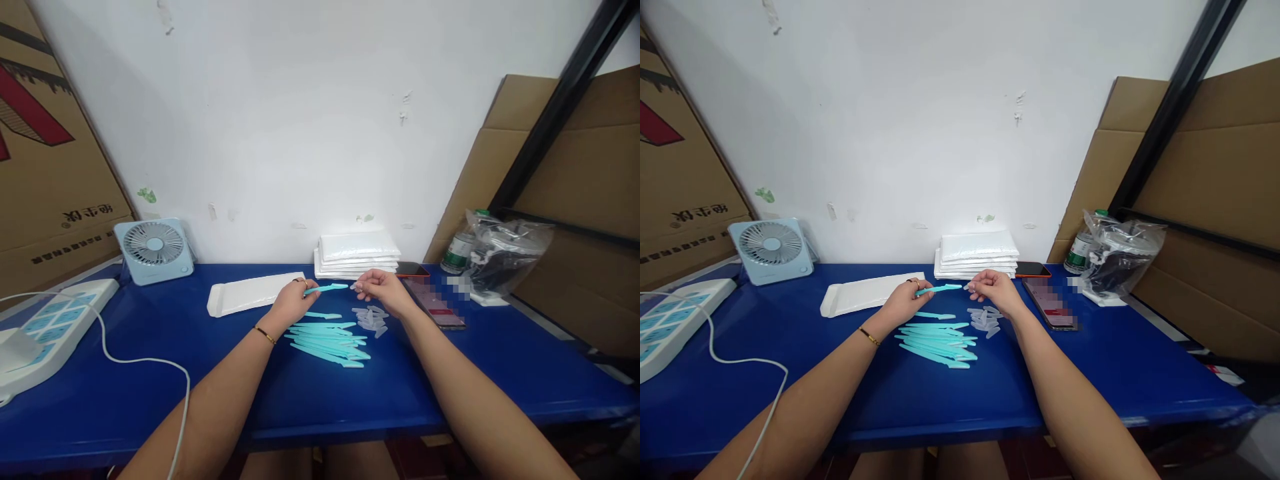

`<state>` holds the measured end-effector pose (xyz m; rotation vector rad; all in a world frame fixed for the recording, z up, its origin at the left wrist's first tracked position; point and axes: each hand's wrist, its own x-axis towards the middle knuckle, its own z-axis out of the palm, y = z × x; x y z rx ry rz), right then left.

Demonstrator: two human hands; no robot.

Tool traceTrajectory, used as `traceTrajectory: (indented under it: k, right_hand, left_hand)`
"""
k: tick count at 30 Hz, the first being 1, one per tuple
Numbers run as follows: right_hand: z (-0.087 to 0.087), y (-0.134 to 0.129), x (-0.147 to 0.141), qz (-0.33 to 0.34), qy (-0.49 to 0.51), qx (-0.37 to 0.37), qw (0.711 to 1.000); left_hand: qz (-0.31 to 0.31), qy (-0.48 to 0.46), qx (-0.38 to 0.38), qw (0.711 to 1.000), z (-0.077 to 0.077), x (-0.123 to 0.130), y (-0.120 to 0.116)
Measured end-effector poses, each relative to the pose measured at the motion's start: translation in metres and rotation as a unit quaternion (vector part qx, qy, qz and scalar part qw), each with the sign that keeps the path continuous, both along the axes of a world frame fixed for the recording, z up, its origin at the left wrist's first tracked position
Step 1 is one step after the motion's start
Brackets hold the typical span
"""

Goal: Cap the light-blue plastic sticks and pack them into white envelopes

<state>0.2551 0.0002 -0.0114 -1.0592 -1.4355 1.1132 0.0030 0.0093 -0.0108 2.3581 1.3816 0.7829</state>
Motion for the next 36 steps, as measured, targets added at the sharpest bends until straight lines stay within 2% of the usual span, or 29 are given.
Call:
traceTrajectory:
  k: [5, 14, 17, 19, 22, 25, 27, 31, 33, 36]
  right_hand:
    - [-0.001, 0.002, -0.001, -0.049, 0.040, -0.019, 0.998]
    - [-0.003, -0.004, -0.027, -0.024, 0.040, -0.025, 0.999]
    - [-0.002, -0.004, -0.030, -0.014, -0.015, -0.017, 1.000]
    - [0.000, -0.003, -0.022, -0.024, -0.094, 0.007, 0.995]
    - [0.008, -0.005, 0.005, -0.017, -0.251, 0.074, 0.965]
    - [0.016, -0.011, 0.028, 0.111, -0.353, 0.094, 0.924]
    - [0.018, -0.013, 0.035, 0.165, -0.387, 0.084, 0.903]
    - [0.014, -0.014, 0.031, 0.168, -0.431, 0.068, 0.884]
    - [0.012, -0.013, 0.029, 0.159, -0.423, 0.055, 0.890]
    - [0.013, -0.013, 0.029, 0.152, -0.370, 0.023, 0.916]
  left_hand:
    - [-0.003, -0.021, -0.015, 1.000, 0.000, 0.001, 0.000]
    - [-0.026, -0.038, -0.016, 0.999, 0.002, 0.006, -0.005]
    - [-0.039, -0.037, -0.023, 0.998, 0.001, 0.007, -0.006]
    - [-0.039, -0.029, -0.029, 0.998, -0.001, 0.005, -0.004]
    - [-0.030, 0.016, -0.046, 0.998, -0.005, 0.000, 0.000]
    - [-0.023, 0.067, -0.032, 0.997, -0.005, -0.004, 0.000]
    - [-0.030, 0.080, 0.001, 0.996, -0.001, -0.003, -0.004]
    - [-0.116, 0.106, 0.002, 0.988, 0.007, 0.002, -0.017]
    - [-0.137, 0.123, -0.023, 0.983, 0.008, 0.005, -0.021]
    - [-0.121, 0.131, -0.060, 0.982, 0.005, 0.009, -0.023]
